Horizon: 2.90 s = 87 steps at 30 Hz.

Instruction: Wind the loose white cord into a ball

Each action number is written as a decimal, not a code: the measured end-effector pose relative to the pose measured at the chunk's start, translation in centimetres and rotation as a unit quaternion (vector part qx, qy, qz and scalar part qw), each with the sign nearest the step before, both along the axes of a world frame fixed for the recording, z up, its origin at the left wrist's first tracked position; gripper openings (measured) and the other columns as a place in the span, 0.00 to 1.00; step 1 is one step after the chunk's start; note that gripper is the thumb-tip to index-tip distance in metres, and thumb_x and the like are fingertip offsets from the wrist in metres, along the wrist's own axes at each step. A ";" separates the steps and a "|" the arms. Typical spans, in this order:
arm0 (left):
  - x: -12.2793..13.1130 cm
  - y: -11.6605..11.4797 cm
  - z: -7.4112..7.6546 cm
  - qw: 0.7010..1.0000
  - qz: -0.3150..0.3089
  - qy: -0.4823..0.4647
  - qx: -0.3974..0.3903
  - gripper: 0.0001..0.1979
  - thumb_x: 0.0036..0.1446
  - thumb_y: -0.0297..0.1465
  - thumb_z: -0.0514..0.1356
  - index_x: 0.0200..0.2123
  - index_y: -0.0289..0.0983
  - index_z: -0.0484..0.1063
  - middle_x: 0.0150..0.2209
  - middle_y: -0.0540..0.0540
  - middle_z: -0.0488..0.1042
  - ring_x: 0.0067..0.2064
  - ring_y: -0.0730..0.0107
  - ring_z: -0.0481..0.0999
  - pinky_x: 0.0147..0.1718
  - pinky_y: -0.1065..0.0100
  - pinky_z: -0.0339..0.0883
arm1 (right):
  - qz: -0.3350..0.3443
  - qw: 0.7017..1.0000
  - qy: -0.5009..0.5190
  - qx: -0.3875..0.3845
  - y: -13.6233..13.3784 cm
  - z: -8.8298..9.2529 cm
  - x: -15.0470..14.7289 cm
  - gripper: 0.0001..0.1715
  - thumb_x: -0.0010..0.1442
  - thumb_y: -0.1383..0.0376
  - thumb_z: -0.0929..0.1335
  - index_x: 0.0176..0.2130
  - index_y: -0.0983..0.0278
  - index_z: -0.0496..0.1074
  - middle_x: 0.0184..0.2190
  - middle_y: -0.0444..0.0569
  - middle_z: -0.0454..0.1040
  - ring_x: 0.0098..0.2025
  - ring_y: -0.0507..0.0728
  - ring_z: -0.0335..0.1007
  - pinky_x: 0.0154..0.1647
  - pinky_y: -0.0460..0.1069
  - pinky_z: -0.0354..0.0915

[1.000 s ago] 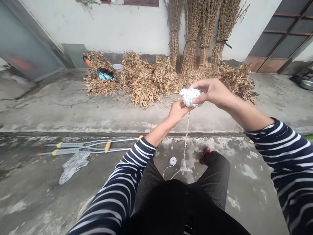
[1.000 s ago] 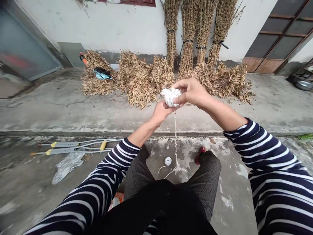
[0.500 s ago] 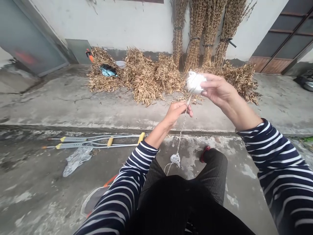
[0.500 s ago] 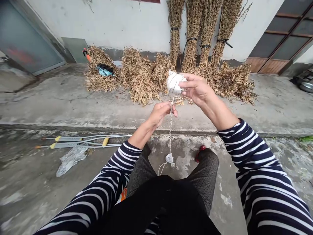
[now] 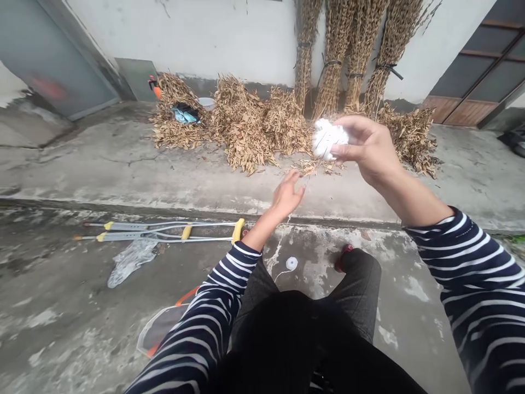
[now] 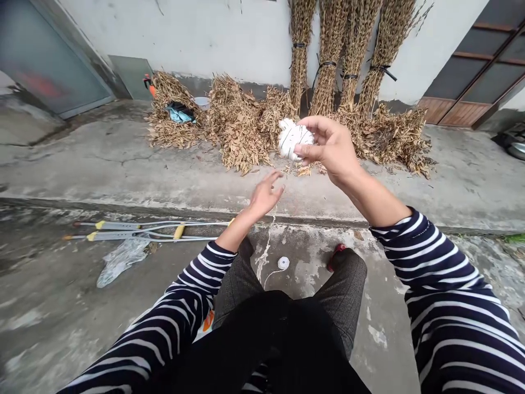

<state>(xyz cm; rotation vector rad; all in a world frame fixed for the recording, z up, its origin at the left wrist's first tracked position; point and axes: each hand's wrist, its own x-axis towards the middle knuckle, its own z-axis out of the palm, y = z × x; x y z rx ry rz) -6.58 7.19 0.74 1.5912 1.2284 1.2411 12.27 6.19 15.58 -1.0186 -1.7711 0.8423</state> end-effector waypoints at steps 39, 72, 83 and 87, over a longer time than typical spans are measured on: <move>-2.3 2.6 5.9 0.964 -0.256 -0.038 -0.057 0.11 0.59 0.34 0.71 0.32 0.31 0.81 0.27 0.46 0.79 0.28 0.76 0.78 0.32 0.73 0.71 | 0.212 0.963 -0.001 -0.166 -0.5 -4.2 2.3 0.46 0.43 0.64 0.82 0.59 0.62 0.71 0.50 0.51 0.74 0.48 0.59 0.75 0.38 0.51 0.77; -0.8 0.4 4.7 0.944 -0.260 -0.159 -0.130 0.12 0.61 0.35 0.66 0.32 0.31 0.77 0.26 0.44 0.79 0.24 0.77 0.77 0.22 0.76 0.63 | -0.049 0.961 -0.181 0.204 -0.1 -12.0 0.8 0.28 0.54 0.71 0.65 0.54 0.60 0.73 0.55 0.54 0.68 0.61 0.61 0.65 0.65 0.61 0.65; -1.4 -0.5 5.1 0.929 -0.336 -0.035 -0.153 0.11 0.59 0.33 0.66 0.29 0.31 0.78 0.24 0.43 0.79 0.24 0.75 0.77 0.22 0.75 0.63 | -0.122 0.952 -0.263 0.098 -0.3 -11.9 0.8 0.30 0.53 0.71 0.66 0.55 0.62 0.76 0.56 0.55 0.73 0.61 0.69 0.63 0.64 0.71 0.61; -1.8 0.1 4.8 0.933 -0.301 -0.064 -0.184 0.13 0.60 0.35 0.66 0.27 0.31 0.77 0.23 0.43 0.78 0.23 0.76 0.76 0.21 0.75 0.59 | -0.048 0.955 -0.274 0.100 -1.6 -12.1 0.7 0.33 0.51 0.71 0.65 0.57 0.63 0.74 0.57 0.53 0.72 0.60 0.67 0.65 0.62 0.65 0.64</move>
